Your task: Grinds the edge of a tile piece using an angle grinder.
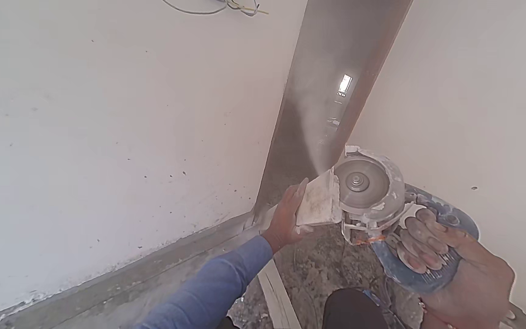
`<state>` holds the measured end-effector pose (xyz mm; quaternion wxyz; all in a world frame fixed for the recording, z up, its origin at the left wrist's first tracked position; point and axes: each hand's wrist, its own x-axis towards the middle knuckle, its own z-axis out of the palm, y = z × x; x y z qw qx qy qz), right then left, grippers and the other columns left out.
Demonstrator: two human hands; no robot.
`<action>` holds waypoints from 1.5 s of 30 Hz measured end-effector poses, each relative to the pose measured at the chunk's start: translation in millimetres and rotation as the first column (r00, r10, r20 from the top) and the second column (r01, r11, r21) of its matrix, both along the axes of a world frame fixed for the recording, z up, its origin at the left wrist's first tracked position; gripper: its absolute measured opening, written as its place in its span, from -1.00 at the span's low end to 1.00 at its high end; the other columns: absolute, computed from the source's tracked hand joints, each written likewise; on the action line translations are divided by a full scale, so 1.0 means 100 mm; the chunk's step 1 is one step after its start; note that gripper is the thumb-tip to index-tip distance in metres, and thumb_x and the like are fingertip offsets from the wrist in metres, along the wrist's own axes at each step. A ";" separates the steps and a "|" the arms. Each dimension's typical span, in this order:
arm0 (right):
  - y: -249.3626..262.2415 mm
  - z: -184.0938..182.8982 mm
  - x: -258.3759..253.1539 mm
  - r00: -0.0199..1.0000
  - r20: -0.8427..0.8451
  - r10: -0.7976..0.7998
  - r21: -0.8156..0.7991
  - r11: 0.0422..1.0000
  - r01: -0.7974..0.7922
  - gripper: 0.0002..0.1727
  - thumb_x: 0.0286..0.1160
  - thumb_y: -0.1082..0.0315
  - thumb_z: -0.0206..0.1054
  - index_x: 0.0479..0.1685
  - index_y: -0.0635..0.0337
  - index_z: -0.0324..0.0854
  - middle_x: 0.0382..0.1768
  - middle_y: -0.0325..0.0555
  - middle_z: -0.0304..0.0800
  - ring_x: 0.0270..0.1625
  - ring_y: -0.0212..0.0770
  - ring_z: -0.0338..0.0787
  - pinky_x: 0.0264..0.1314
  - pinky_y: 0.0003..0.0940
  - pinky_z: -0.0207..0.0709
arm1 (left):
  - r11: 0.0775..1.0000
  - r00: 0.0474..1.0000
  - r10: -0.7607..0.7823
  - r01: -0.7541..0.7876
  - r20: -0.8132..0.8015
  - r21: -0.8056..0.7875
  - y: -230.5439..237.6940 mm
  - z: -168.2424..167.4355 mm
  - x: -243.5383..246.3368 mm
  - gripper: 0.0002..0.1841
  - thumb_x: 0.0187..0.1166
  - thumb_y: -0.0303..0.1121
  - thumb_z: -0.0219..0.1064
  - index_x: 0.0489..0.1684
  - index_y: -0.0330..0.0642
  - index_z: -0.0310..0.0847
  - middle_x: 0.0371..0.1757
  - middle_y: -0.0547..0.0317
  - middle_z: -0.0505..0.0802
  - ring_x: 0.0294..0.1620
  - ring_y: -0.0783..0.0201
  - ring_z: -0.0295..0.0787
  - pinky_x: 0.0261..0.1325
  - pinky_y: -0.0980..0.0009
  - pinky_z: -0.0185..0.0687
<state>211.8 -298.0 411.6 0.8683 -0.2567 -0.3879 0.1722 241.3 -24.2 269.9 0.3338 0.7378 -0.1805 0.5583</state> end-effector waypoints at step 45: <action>-0.04 -0.06 0.06 1.000 0.005 0.027 0.006 1.000 -0.027 -0.83 0.57 0.33 0.28 -0.28 0.25 0.66 -0.67 -0.23 0.56 -0.67 -0.34 0.66 -0.60 -0.44 0.65 | 1.000 1.000 -0.002 0.002 -0.007 -0.004 0.01 0.04 0.11 0.33 0.27 0.74 -0.23 0.71 -0.44 0.28 0.50 -0.30 0.63 0.51 0.06 0.59 0.59 0.17 0.49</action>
